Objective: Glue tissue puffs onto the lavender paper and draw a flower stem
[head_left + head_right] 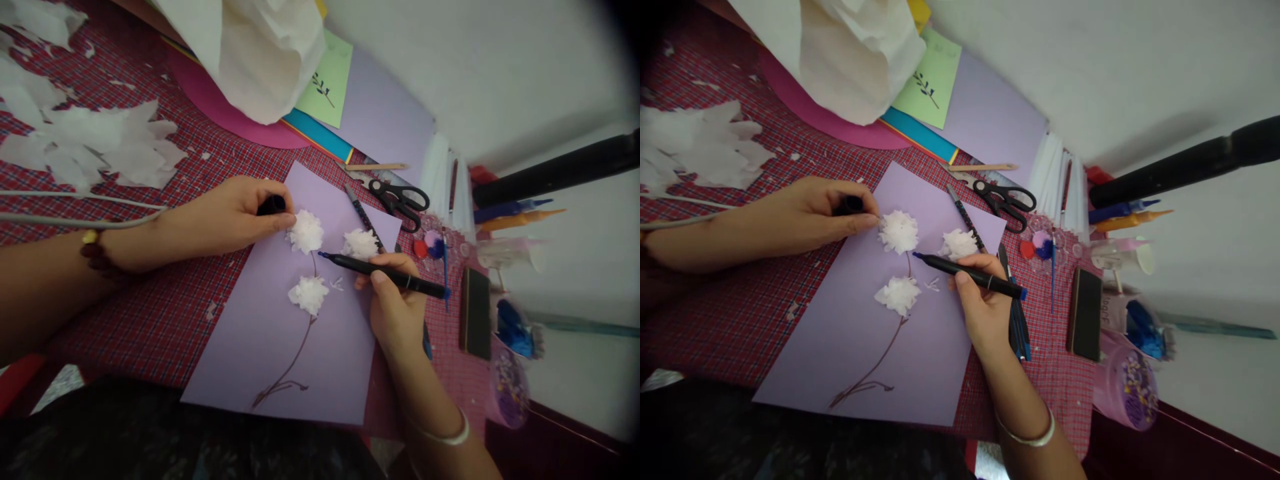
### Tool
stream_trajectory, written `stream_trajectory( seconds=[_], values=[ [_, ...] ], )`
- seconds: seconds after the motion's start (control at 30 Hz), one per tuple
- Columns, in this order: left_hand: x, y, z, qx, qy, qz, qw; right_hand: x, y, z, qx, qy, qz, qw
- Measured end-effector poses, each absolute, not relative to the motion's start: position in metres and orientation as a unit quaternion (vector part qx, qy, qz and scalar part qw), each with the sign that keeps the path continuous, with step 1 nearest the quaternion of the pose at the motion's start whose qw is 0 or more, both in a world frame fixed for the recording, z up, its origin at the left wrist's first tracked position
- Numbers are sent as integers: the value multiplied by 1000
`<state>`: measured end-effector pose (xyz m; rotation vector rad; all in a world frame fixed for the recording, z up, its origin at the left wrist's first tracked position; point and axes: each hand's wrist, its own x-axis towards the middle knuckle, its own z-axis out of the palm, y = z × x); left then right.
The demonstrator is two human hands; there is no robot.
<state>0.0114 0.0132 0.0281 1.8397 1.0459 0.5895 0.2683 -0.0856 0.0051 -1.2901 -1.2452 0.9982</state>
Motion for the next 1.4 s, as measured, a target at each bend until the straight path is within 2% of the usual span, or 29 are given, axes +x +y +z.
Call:
stream_trajectory(
  seconds=[0.7,0.9,1.4],
  values=[
    [12,13,30,744,427,231,459,268,-84,7,-543,-528,428,493],
    [11,13,29,740,420,237,468,267,-82,12,-546,-487,420,537],
    [10,9,38,739,425,203,482,274,-94,10,-543,-527,425,497]
  ],
)
